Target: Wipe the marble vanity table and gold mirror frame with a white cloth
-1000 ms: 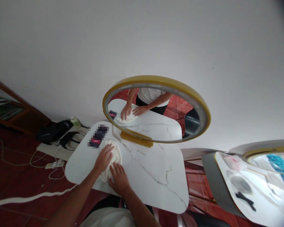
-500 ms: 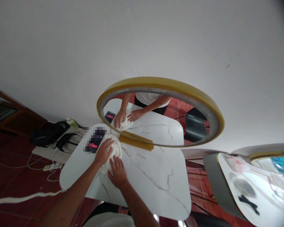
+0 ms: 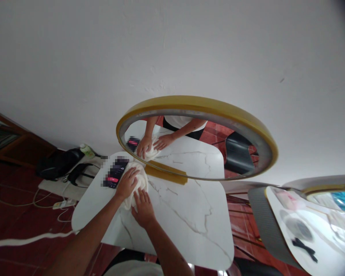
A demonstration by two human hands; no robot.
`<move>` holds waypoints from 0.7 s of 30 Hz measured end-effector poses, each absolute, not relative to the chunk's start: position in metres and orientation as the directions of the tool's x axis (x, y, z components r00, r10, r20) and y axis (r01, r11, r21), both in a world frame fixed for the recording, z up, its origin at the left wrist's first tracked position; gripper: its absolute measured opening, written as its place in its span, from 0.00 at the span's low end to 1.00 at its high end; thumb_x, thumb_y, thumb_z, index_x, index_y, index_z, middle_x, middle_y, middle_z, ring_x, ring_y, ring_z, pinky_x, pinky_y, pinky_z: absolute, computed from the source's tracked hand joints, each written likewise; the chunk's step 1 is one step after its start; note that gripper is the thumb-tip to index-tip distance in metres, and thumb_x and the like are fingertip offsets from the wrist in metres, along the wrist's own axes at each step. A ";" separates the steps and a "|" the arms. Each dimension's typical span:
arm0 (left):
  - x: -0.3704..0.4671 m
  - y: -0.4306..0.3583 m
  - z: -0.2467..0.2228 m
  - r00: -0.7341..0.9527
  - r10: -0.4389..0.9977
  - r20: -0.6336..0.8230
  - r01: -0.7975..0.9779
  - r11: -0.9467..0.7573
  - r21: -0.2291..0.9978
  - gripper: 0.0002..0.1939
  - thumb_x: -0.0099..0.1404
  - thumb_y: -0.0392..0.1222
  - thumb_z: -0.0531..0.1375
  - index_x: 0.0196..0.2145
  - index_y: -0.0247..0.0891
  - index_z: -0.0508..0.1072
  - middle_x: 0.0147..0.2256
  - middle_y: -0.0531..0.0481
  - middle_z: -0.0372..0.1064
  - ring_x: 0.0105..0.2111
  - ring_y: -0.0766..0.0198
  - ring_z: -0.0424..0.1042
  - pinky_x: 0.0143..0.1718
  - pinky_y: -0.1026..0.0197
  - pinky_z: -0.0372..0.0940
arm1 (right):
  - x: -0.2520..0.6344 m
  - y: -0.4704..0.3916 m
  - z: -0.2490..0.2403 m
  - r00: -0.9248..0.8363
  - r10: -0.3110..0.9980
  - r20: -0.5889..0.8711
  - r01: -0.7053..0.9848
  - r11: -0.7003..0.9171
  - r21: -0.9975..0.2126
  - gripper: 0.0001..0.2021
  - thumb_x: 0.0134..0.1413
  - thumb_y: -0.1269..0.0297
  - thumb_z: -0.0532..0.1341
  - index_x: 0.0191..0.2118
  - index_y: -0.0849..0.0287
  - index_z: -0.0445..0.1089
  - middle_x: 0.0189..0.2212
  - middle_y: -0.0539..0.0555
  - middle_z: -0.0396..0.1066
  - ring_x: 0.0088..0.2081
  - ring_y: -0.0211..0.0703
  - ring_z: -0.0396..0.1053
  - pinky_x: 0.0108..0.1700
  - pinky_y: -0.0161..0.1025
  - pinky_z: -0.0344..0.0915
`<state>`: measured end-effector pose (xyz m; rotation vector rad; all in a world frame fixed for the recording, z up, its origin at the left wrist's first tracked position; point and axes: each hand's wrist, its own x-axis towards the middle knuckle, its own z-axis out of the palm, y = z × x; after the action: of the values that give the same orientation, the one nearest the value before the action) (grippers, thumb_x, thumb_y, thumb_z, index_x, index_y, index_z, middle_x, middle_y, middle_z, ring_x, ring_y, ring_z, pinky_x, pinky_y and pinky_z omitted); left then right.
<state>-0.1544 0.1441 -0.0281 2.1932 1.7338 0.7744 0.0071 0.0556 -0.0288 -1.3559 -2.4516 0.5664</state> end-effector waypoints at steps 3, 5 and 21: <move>-0.155 0.143 -0.030 0.152 0.952 0.264 0.824 -0.270 0.499 0.21 0.65 0.39 0.48 0.56 0.45 0.62 0.58 0.49 0.57 0.59 0.58 0.54 0.60 0.50 0.53 | 0.008 0.056 -0.027 -0.526 0.850 0.044 0.738 0.481 -0.474 0.34 0.57 0.57 0.55 0.65 0.60 0.43 0.64 0.60 0.42 0.64 0.53 0.42 0.62 0.52 0.49; -0.156 0.142 -0.031 0.154 0.951 0.269 0.823 -0.274 0.497 0.21 0.65 0.39 0.48 0.56 0.45 0.62 0.58 0.49 0.57 0.59 0.58 0.54 0.59 0.50 0.53 | 0.008 0.056 -0.026 -0.533 0.845 0.032 0.733 0.481 -0.480 0.35 0.55 0.56 0.56 0.65 0.60 0.43 0.64 0.60 0.42 0.64 0.53 0.42 0.62 0.52 0.49; -0.146 0.078 -0.036 0.079 0.954 0.288 0.824 -0.225 0.520 0.20 0.65 0.41 0.49 0.54 0.45 0.64 0.56 0.49 0.59 0.58 0.57 0.56 0.58 0.49 0.55 | 0.026 0.002 -0.024 -0.585 0.811 -0.019 0.701 0.493 -0.515 0.37 0.54 0.51 0.56 0.65 0.58 0.42 0.65 0.59 0.42 0.64 0.54 0.43 0.62 0.52 0.49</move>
<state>-0.1457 0.0780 -0.0356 2.1321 1.7985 0.8576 0.0264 0.0019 -0.0244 -1.2946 -2.5124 0.7096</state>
